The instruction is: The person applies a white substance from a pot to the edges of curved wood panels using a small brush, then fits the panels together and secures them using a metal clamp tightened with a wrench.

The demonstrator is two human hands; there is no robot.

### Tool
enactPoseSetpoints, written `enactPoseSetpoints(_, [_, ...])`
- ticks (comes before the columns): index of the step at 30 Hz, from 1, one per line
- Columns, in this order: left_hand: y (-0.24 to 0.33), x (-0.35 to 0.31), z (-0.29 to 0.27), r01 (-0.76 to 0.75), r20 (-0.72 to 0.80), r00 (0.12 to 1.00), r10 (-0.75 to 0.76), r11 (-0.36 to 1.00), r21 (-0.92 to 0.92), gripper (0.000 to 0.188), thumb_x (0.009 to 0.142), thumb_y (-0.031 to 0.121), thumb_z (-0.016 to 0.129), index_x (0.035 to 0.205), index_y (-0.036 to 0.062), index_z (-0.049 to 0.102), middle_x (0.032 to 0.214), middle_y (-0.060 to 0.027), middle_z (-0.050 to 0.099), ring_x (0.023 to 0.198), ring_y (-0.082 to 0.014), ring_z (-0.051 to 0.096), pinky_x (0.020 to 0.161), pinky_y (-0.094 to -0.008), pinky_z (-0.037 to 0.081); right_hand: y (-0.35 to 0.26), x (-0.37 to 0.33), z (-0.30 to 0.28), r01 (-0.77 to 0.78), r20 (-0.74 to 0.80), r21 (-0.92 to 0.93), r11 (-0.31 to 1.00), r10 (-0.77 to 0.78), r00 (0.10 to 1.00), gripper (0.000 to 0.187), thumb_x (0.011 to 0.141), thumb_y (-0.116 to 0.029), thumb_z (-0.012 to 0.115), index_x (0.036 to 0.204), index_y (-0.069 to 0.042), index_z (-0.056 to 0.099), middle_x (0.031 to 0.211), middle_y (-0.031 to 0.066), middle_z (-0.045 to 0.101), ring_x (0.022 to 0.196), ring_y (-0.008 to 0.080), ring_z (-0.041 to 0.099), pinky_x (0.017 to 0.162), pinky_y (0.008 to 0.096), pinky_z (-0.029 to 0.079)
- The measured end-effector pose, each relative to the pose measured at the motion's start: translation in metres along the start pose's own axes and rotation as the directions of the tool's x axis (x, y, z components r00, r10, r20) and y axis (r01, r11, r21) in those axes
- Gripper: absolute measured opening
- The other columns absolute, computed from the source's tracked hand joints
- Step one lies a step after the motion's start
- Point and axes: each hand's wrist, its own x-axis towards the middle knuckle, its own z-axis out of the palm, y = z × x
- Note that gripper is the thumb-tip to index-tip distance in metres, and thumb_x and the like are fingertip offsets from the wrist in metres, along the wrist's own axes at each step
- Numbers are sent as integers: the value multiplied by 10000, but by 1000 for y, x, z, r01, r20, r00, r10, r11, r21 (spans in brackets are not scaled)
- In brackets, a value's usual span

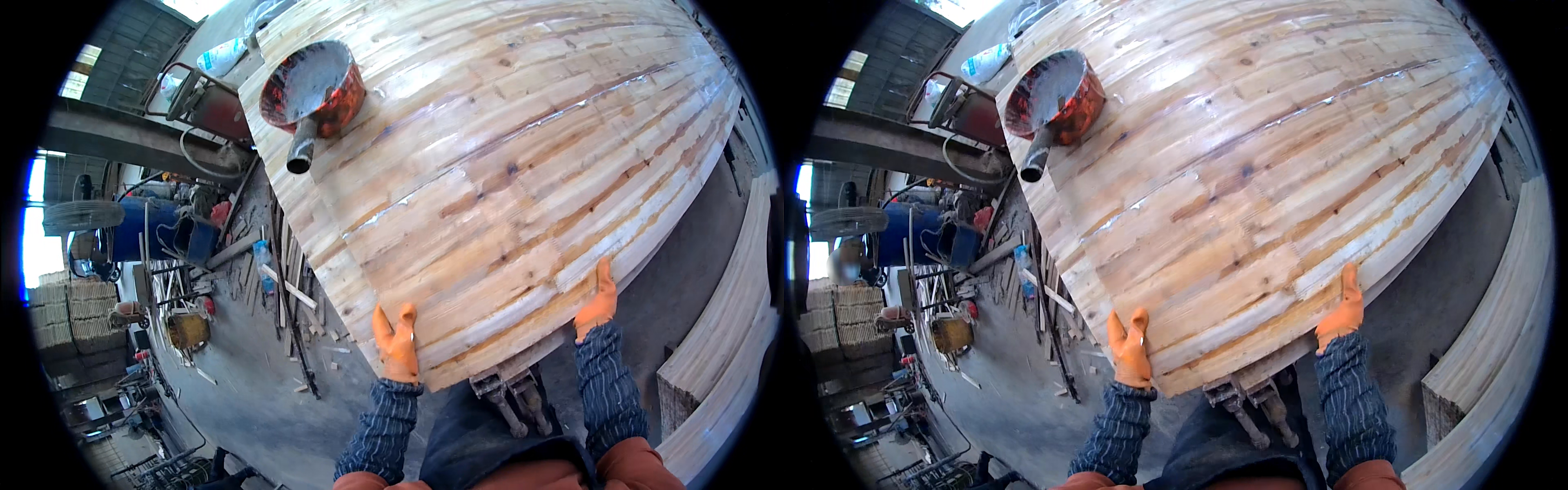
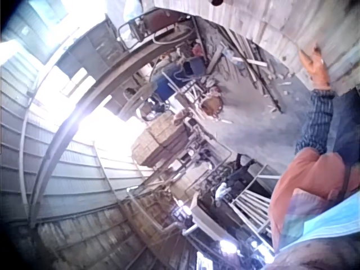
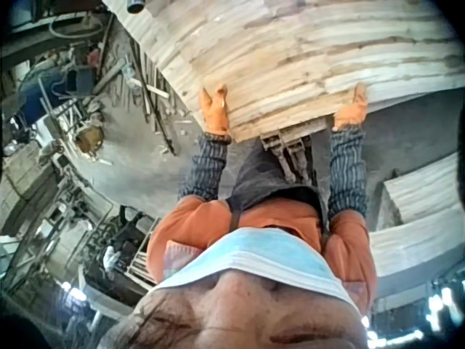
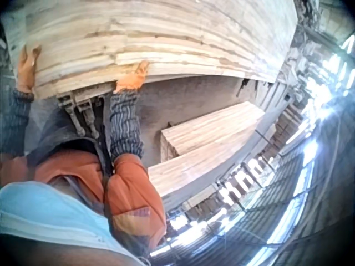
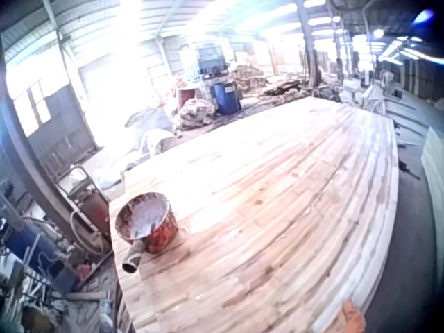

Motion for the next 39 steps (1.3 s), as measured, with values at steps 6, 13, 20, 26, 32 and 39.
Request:
enactPoseSetpoints(6, [3,2,-5,11,32,999,-11,1000,-6,572,987,160,672,1479,26,413,1296,-92,586,1129,-172,577,1012,-338,492,3,1,1,11,-48,14,1000,-10,999,678,930,-420,699,1475,-70,501,1434,84,559,1273,280,552,1039,463,468])
enactPoseSetpoints(13, [-20,12,-16,-111,103,987,123,987,-112,503,1004,141,615,1439,-24,422,1276,-93,598,1151,-182,587,1058,-349,468,9,1,0,-19,268,165,986,-26,963,576,989,-377,624,1451,-52,513,1439,111,547,1283,283,539,1069,443,452])
enactPoseSetpoints(20, [-15,32,-30,-19,140,990,9,997,69,643,980,219,675,1483,-38,369,1290,-107,586,1149,-206,598,984,-364,507,8,-29,-48,-52,182,-375,926,129,975,596,967,-357,671,1382,35,497,1242,166,629,1075,262,657,899,399,557])
enactPoseSetpoints(26, [4,-25,-48,137,31,988,-151,954,268,650,968,376,669,1483,57,433,1271,-61,583,1045,-160,580,867,-336,493,54,-226,-95,377,425,-818,435,14,905,387,945,-187,686,1276,1,618,1083,158,720,998,244,693,889,363,541])
enactPoseSetpoints(32, [-27,-104,-50,220,28,970,-241,922,320,747,946,435,688,1507,63,366,1274,-83,609,1066,-206,627,867,-402,512,106,-235,-106,604,596,-795,49,-124,794,374,911,-279,689,1168,-8,661,939,172,714,778,321,692,736,410,550])
enactPoseSetpoints(39, [-18,-146,-27,385,115,899,-423,887,256,655,953,429,666,1448,65,440,1205,-121,652,995,-226,663,866,-393,515,78,-186,-110,-377,283,-806,456,856,433,334,951,-395,665,1110,-101,682,722,1,588,530,66,477,440,224,341])
